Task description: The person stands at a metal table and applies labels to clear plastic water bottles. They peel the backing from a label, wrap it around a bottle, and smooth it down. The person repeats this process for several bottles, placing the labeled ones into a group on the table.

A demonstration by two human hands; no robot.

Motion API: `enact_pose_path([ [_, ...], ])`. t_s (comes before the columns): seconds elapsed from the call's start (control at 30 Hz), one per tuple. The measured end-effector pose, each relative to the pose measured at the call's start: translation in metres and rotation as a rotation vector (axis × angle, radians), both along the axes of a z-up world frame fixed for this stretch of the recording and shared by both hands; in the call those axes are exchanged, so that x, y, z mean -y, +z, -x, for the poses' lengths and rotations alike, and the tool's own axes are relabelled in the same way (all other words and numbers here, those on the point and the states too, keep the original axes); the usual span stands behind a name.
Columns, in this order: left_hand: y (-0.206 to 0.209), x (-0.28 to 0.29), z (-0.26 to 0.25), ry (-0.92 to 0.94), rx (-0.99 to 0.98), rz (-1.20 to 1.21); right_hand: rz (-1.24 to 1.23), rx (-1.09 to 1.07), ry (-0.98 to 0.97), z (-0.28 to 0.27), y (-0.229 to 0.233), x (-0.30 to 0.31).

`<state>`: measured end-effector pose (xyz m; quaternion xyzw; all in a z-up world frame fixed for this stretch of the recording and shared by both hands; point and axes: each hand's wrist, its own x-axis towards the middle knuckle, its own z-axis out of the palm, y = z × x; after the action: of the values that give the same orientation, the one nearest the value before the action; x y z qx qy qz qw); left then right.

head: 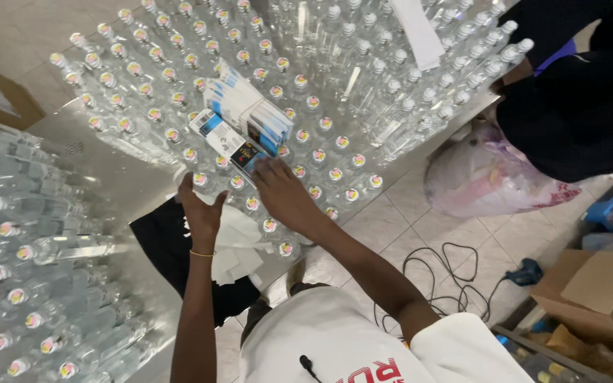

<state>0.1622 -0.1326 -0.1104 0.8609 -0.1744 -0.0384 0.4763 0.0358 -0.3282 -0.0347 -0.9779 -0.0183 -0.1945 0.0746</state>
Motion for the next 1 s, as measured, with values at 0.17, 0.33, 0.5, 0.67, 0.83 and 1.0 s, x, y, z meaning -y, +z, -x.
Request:
enact_pose_path([
  [0.17, -0.023, 0.004, -0.008, 0.069, -0.006, 0.109, 0.017, -0.019, -0.044, 0.001, -0.02, -0.002],
  [0.33, 0.014, -0.021, 0.016, 0.142, 0.028, 0.288, 0.097, 0.051, -0.069, 0.002, -0.019, -0.006],
  [0.5, 0.025, -0.133, 0.018, 0.231, 0.289, 0.632, 0.113, 0.113, 0.021, -0.001, -0.011, -0.008],
  [0.67, 0.049, -0.14, 0.055, 0.434, 0.145, 0.528, -0.02, 0.048, 0.037, 0.002, -0.009, -0.002],
  [0.83, 0.006, -0.131, 0.1, 0.548, -0.269, 0.217, -0.097, 0.504, 0.031, 0.013, 0.007, -0.016],
  [1.0, 0.014, -0.116, 0.118, 0.33, -0.351, 0.053, -0.603, 0.616, -0.173, 0.074, 0.131, -0.083],
])
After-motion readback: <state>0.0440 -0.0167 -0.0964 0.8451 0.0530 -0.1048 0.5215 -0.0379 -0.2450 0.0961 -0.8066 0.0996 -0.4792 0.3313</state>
